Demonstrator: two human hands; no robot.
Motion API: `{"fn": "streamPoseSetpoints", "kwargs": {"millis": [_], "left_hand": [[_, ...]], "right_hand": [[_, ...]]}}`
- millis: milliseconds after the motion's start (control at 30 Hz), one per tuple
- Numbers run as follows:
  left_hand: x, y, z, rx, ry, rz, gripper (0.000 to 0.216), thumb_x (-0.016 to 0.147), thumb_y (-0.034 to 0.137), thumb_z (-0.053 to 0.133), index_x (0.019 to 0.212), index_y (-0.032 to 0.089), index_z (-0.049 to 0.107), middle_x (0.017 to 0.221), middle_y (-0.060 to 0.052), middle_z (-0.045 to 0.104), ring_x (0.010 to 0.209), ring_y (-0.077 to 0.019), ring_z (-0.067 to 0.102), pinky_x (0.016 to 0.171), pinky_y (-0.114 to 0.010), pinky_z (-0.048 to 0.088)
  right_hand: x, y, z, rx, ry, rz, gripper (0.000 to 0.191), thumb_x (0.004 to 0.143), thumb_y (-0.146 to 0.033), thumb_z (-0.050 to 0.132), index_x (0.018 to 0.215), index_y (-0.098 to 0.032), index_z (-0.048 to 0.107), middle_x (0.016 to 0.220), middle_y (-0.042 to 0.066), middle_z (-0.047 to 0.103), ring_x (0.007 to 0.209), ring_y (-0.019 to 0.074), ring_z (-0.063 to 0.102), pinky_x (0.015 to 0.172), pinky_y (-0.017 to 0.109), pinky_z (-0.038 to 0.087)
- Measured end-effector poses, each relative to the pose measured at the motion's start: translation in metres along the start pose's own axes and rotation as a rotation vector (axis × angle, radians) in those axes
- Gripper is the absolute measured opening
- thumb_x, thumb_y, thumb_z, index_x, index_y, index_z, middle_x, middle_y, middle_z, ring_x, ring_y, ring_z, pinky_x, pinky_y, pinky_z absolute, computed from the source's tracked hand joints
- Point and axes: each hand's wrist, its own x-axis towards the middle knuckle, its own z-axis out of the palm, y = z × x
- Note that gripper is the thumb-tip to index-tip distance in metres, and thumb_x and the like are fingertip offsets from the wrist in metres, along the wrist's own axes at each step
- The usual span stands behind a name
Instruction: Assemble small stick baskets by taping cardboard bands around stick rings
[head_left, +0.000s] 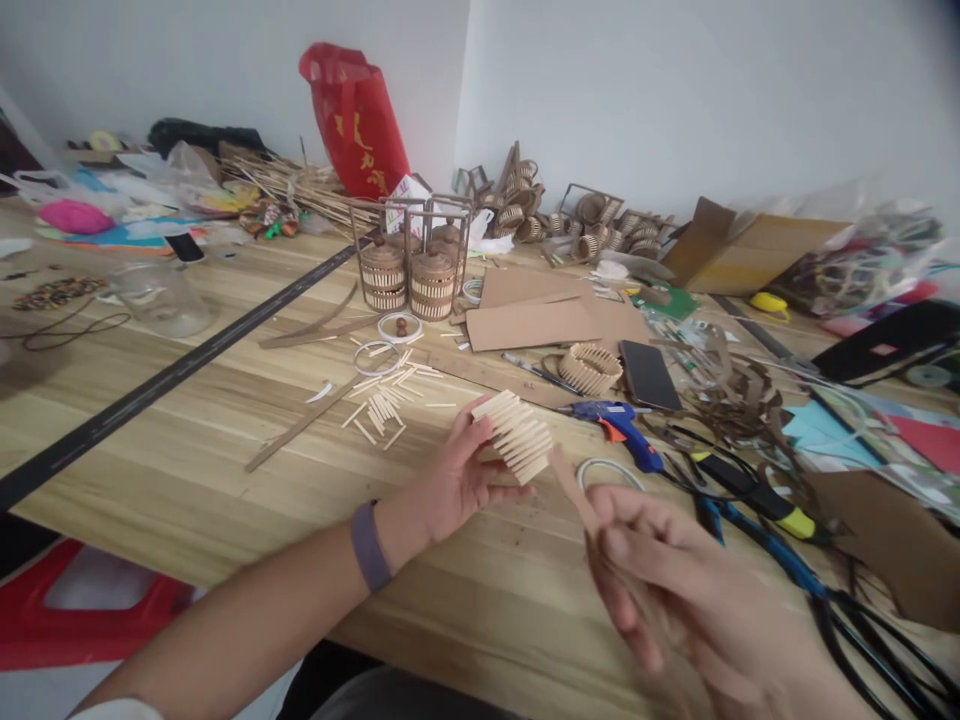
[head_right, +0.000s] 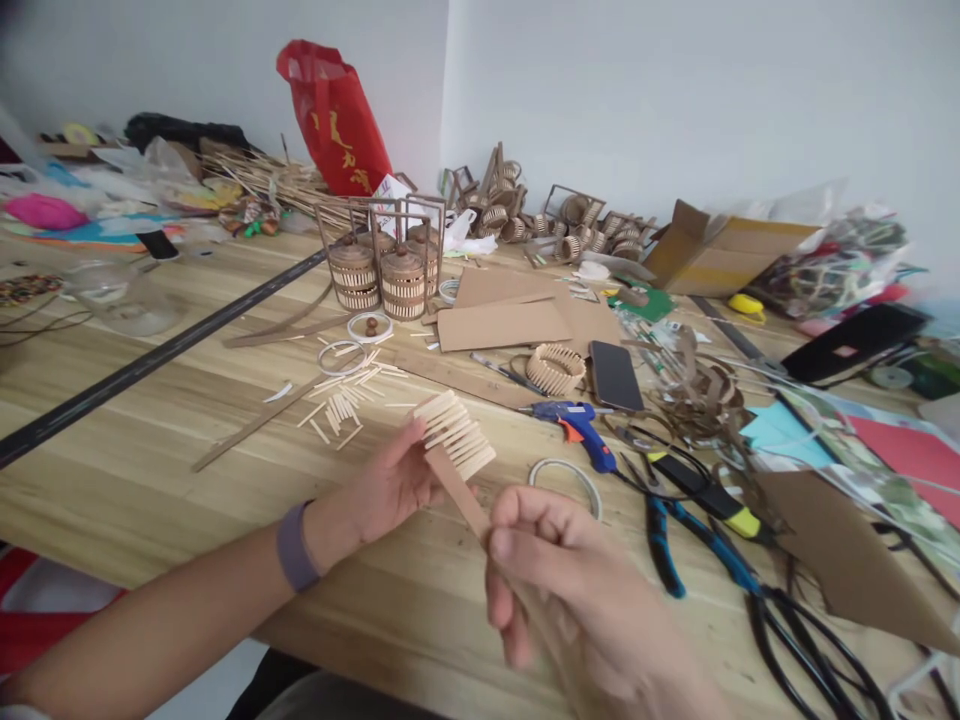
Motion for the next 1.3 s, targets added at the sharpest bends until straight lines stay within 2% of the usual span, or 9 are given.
{"fn": "streamPoseSetpoints", "kwargs": {"millis": [100, 267, 333, 533, 733, 967, 1100, 1300], "left_hand": [[0.0, 0.002, -0.001, 0.042, -0.001, 0.058, 0.043, 0.083, 0.04, 0.071, 0.118, 0.029, 0.049, 0.101, -0.001, 0.059, 0.082, -0.0157, 0.062, 0.072, -0.036, 0.059], [0.0, 0.003, 0.001, 0.075, 0.019, 0.127, 0.061, 0.076, 0.059, 0.071, 0.124, 0.031, 0.047, 0.111, -0.003, 0.058, 0.089, -0.0166, 0.06, 0.072, -0.03, 0.055], [-0.001, 0.002, 0.002, 0.075, 0.016, 0.132, 0.066, 0.071, 0.061, 0.074, 0.124, 0.032, 0.046, 0.114, -0.002, 0.056, 0.092, -0.0172, 0.06, 0.073, -0.029, 0.054], [-0.006, 0.002, 0.003, 0.111, 0.015, 0.118, 0.077, 0.061, 0.054, 0.084, 0.124, 0.034, 0.045, 0.133, -0.003, 0.047, 0.111, -0.0214, 0.054, 0.08, -0.031, 0.053], [-0.006, 0.002, 0.003, 0.123, 0.016, 0.096, 0.08, 0.061, 0.047, 0.087, 0.126, 0.035, 0.043, 0.137, -0.003, 0.045, 0.12, -0.0248, 0.05, 0.09, -0.037, 0.051], [-0.008, 0.004, 0.007, 0.113, 0.043, 0.107, 0.076, 0.062, 0.042, 0.088, 0.125, 0.032, 0.046, 0.132, -0.004, 0.048, 0.116, -0.0246, 0.053, 0.088, -0.036, 0.051], [-0.008, 0.004, 0.007, 0.131, 0.042, 0.103, 0.075, 0.063, 0.044, 0.087, 0.125, 0.032, 0.045, 0.132, -0.004, 0.048, 0.111, -0.0226, 0.054, 0.081, -0.031, 0.052], [-0.007, 0.002, 0.003, 0.158, 0.009, 0.115, 0.058, 0.076, 0.042, 0.078, 0.124, 0.032, 0.046, 0.127, -0.002, 0.05, 0.103, -0.0183, 0.056, 0.078, -0.03, 0.052]], "right_hand": [[0.025, 0.007, 0.002, -0.041, 0.073, -0.099, 0.043, 0.064, -0.049, 0.085, 0.064, -0.018, 0.054, 0.049, -0.001, 0.065, 0.038, 0.0086, 0.056, 0.04, 0.017, 0.044], [0.037, 0.013, 0.006, -0.092, 0.141, -0.125, 0.045, 0.065, -0.051, 0.084, 0.062, -0.016, 0.054, 0.05, -0.001, 0.065, 0.039, 0.0073, 0.056, 0.042, 0.016, 0.042], [0.039, 0.015, 0.005, -0.092, 0.159, -0.128, 0.045, 0.065, -0.051, 0.083, 0.062, -0.017, 0.054, 0.05, -0.001, 0.065, 0.04, 0.0075, 0.056, 0.043, 0.016, 0.042], [0.043, 0.019, -0.001, -0.104, 0.188, -0.124, 0.044, 0.066, -0.051, 0.082, 0.064, -0.017, 0.054, 0.051, -0.001, 0.065, 0.041, 0.0079, 0.057, 0.044, 0.017, 0.041], [0.046, 0.021, -0.006, -0.119, 0.146, -0.118, 0.044, 0.068, -0.051, 0.081, 0.064, -0.017, 0.053, 0.052, -0.001, 0.066, 0.042, 0.009, 0.058, 0.045, 0.019, 0.042], [0.044, 0.02, 0.0, -0.123, 0.189, -0.143, 0.043, 0.07, -0.05, 0.08, 0.063, -0.017, 0.054, 0.052, -0.001, 0.065, 0.042, 0.0083, 0.057, 0.046, 0.019, 0.041], [0.044, 0.021, 0.001, -0.135, 0.199, -0.153, 0.041, 0.07, -0.048, 0.08, 0.063, -0.017, 0.054, 0.052, -0.001, 0.065, 0.042, 0.0084, 0.056, 0.046, 0.019, 0.041], [0.045, 0.023, -0.001, -0.135, 0.182, -0.148, 0.04, 0.071, -0.048, 0.079, 0.064, -0.017, 0.054, 0.053, -0.001, 0.065, 0.042, 0.0083, 0.056, 0.046, 0.019, 0.041]]}}
